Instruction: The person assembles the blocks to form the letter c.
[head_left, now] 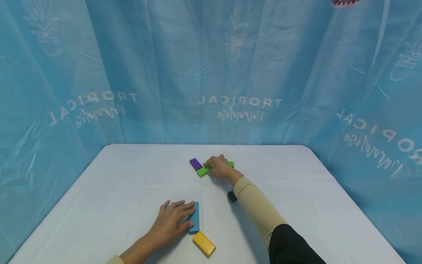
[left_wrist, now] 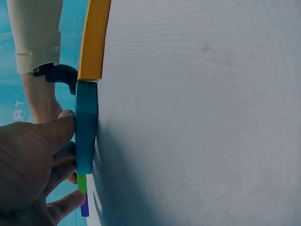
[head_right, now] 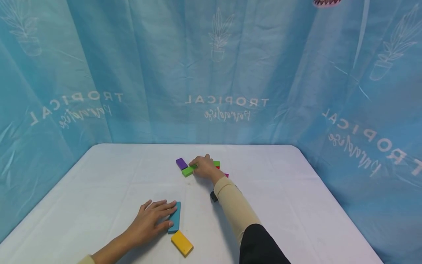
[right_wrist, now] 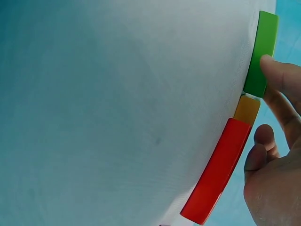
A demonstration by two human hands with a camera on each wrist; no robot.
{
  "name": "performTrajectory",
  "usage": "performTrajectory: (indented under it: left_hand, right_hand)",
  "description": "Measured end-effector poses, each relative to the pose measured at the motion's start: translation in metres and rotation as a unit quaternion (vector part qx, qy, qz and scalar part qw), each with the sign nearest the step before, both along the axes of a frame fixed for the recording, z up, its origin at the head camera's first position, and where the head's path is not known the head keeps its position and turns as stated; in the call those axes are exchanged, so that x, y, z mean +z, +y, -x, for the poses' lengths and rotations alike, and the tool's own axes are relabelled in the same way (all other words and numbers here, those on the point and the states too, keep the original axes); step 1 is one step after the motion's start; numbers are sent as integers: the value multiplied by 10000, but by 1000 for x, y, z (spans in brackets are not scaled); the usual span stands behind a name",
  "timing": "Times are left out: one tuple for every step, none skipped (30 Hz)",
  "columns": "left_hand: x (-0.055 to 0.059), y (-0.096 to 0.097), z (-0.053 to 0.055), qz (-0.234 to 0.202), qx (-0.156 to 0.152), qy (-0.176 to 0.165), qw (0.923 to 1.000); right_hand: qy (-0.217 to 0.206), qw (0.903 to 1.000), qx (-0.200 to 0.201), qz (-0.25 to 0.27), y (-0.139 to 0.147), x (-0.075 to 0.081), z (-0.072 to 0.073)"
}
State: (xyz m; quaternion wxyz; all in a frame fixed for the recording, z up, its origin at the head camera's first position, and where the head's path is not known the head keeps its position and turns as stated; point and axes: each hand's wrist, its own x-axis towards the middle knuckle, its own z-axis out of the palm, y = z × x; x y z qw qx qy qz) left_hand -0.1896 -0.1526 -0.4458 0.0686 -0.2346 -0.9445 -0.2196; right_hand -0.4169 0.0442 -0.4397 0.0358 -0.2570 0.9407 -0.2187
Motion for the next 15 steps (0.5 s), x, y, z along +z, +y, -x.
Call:
performTrajectory:
  left_hand:
    - [0, 0, 0, 7, 1, -6, 10000]
    - [1, 0, 0, 8, 2, -17, 10000]
    - [1, 0, 0, 16, 3, -34, 10000]
    - [1, 0, 0, 26, 6, -45, 10000]
    - [1, 0, 0, 30, 14, -59, 10000]
    - [1, 0, 0, 38, 19, -67, 10000]
    - [1, 1, 0, 32, 25, -73, 10000]
    - [1, 1, 0, 32, 30, -75, 10000]
    - [1, 1, 0, 34, 35, -73, 10000]
    - [2, 1, 0, 31, 37, -74, 10000]
    - [2, 1, 0, 35, 39, -74, 10000]
    - [2, 1, 0, 34, 35, -71, 10000]
    - [2, 1, -1, 27, 32, -66, 10000]
    - [2, 1, -1, 19, 26, -63, 10000]
    - [2, 1, -1, 11, 21, -59, 10000]
  right_hand:
    - [-5, 10000, -8, -26, 0, 0, 0]
    - [-29, 10000, -26, -32, 0, 0, 1]
    - [-47, 10000, -45, -42, 0, -1, 1]
    - [-67, 10000, -62, -36, 0, -1, 1]
    - [-78, 9999, -69, -41, 0, -1, 0]
    - [-94, 9999, -81, -56, 0, -1, 0]
    - [-103, 9999, -80, -62, 0, -1, 0]
    - [-118, 9999, -92, -62, 0, 0, 0]
    - [-117, 9999, -100, -78, -1, 0, -1]
    - [-112, 9998, -102, -92, -1, 0, -1]
    - [-107, 9998, -104, -112, -1, 1, -1]
    - [-113, 9998, -112, -115, -1, 1, -2]
    - [-101, 9998, -104, -127, -1, 1, -2]
    - [-91, 9998, -98, -139, -1, 1, -2]
    - [-71, 9998, -89, -146, -1, 2, -3]
